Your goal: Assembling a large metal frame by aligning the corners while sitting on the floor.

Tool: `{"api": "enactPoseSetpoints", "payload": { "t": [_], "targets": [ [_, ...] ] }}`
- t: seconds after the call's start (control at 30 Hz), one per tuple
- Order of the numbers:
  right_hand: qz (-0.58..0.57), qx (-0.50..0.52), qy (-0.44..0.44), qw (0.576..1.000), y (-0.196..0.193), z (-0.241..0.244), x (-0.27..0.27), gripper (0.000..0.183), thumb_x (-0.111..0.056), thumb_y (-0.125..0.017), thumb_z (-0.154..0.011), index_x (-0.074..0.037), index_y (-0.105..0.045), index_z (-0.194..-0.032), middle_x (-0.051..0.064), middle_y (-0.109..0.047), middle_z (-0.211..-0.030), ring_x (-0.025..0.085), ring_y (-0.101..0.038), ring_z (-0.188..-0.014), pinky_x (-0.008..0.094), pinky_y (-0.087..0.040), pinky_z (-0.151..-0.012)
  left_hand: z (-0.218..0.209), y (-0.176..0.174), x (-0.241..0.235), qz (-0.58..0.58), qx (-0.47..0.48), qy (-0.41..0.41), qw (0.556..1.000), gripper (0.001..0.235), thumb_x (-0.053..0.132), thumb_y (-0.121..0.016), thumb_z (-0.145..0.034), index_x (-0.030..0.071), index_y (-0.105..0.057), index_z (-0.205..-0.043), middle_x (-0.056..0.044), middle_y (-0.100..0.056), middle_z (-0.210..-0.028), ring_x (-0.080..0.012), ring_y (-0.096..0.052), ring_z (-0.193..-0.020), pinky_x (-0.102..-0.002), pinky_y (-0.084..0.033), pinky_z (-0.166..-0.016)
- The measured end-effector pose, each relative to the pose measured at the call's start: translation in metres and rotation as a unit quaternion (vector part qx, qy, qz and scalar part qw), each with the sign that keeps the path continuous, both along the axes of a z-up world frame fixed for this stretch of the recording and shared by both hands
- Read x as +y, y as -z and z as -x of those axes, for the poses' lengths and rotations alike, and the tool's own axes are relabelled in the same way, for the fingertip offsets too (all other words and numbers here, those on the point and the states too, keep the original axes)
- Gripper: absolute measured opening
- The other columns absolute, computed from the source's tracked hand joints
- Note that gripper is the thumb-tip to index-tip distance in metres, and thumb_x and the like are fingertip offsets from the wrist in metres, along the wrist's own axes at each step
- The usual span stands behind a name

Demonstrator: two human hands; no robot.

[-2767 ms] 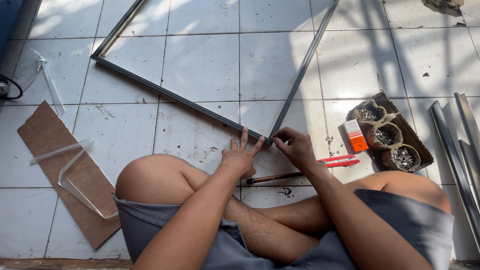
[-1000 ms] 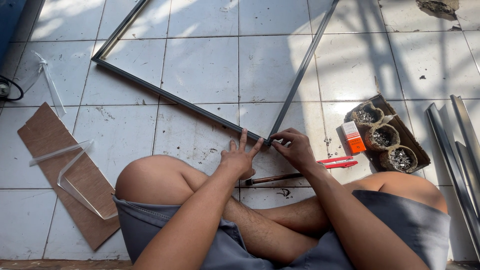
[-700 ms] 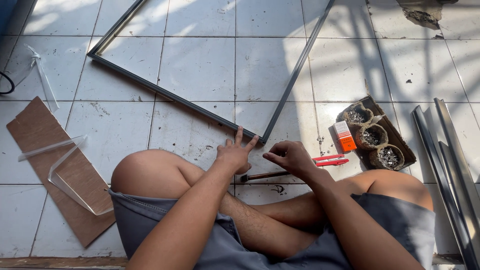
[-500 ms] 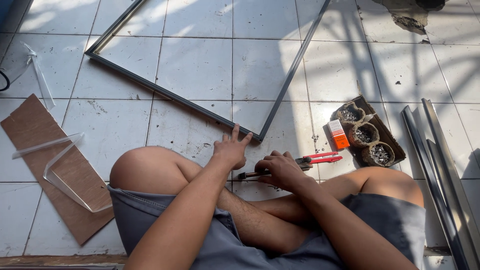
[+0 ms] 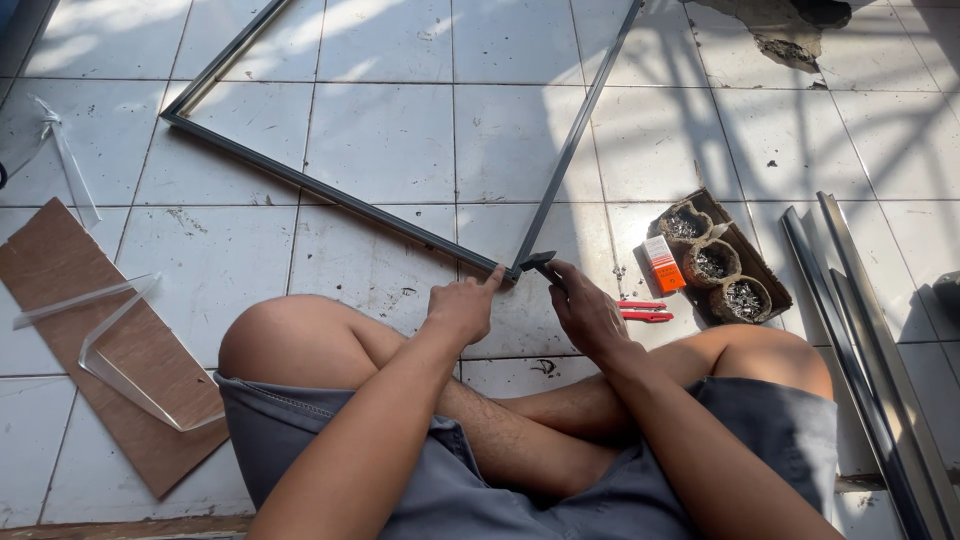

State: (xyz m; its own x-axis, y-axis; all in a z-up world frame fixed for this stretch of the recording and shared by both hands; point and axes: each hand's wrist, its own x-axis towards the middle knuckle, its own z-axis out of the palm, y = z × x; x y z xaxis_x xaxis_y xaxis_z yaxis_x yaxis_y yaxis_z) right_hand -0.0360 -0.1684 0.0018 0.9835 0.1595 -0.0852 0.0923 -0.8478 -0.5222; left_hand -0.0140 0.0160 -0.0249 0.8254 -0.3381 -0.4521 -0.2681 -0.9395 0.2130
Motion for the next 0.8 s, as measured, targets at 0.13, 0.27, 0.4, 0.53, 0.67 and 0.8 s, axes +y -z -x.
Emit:
{"api": "enactPoseSetpoints", "payload": {
  "t": [0.13, 0.27, 0.4, 0.53, 0.67, 0.8],
  "targets": [
    [0.032, -0.02, -0.021, 0.999, -0.004, 0.001, 0.005, 0.026, -0.03, -0.039, -0.09, -0.029, -0.037, -0.116, 0.008, -0.058, -0.089, 0.034, -0.06, -0.076, 0.047, -0.049, -0.064, 0.001, -0.008, 0.0, -0.027, 0.024, 0.003, 0.999, 0.064, 0.005, -0.042, -0.081, 0.02, -0.02, -0.14, -0.019, -0.058, -0.1, -0.0352, -0.06, -0.085, -0.052, -0.046, -0.069],
    [0.061, -0.037, -0.039, 0.997, -0.003, -0.002, 0.009, 0.031, -0.027, -0.039, -0.091, -0.029, -0.037, -0.121, 0.008, -0.052, -0.079, 0.033, -0.059, -0.07, 0.046, -0.048, -0.059, -0.002, -0.003, -0.001, -0.065, 0.032, -0.002, 0.997, 0.065, 0.006, -0.04, -0.082, 0.024, -0.017, -0.14, -0.017, -0.061, -0.087, -0.0326, -0.061, -0.074, -0.047, -0.046, -0.061],
    [0.063, -0.032, -0.046, 0.996, 0.0, -0.006, 0.012, 0.033, -0.026, -0.039, -0.091, -0.03, -0.037, -0.124, 0.007, -0.049, -0.075, 0.033, -0.058, -0.065, 0.046, -0.048, -0.057, -0.004, -0.005, -0.002, -0.092, 0.012, -0.016, 0.996, 0.063, 0.006, -0.041, -0.083, 0.023, -0.019, -0.14, -0.016, -0.06, -0.078, -0.0299, -0.061, -0.065, -0.041, -0.045, -0.054],
    [0.069, -0.033, -0.055, 0.996, 0.005, -0.009, 0.012, 0.034, -0.029, -0.037, -0.091, -0.033, -0.035, -0.125, 0.006, -0.047, -0.074, 0.033, -0.057, -0.058, 0.046, -0.047, -0.053, -0.006, 0.0, 0.001, -0.076, 0.008, -0.03, 0.997, 0.062, 0.007, -0.041, -0.083, 0.023, -0.021, -0.139, -0.017, -0.06, -0.079, -0.0316, -0.062, -0.068, -0.042, -0.046, -0.055],
    [0.093, -0.056, -0.063, 0.992, -0.001, -0.007, 0.016, 0.035, -0.029, -0.036, -0.092, -0.034, -0.033, -0.127, 0.004, -0.046, -0.072, 0.028, -0.056, -0.054, 0.043, -0.048, -0.052, -0.006, 0.003, -0.002, -0.068, 0.008, -0.037, 0.997, 0.061, 0.007, -0.041, -0.083, 0.023, -0.023, -0.139, -0.017, -0.06, -0.079, -0.0314, -0.062, -0.069, -0.043, -0.047, -0.054],
    [0.106, -0.07, -0.077, 0.989, 0.003, -0.008, 0.017, 0.035, -0.028, -0.035, -0.092, -0.034, -0.034, -0.127, 0.004, -0.047, -0.071, 0.029, -0.056, -0.051, 0.044, -0.047, -0.049, -0.006, 0.006, -0.003, -0.059, 0.012, -0.047, 0.997, 0.061, 0.006, -0.041, -0.083, 0.023, -0.024, -0.139, -0.018, -0.061, -0.08, -0.0317, -0.062, -0.07, -0.043, -0.047, -0.054]
  ]
}}
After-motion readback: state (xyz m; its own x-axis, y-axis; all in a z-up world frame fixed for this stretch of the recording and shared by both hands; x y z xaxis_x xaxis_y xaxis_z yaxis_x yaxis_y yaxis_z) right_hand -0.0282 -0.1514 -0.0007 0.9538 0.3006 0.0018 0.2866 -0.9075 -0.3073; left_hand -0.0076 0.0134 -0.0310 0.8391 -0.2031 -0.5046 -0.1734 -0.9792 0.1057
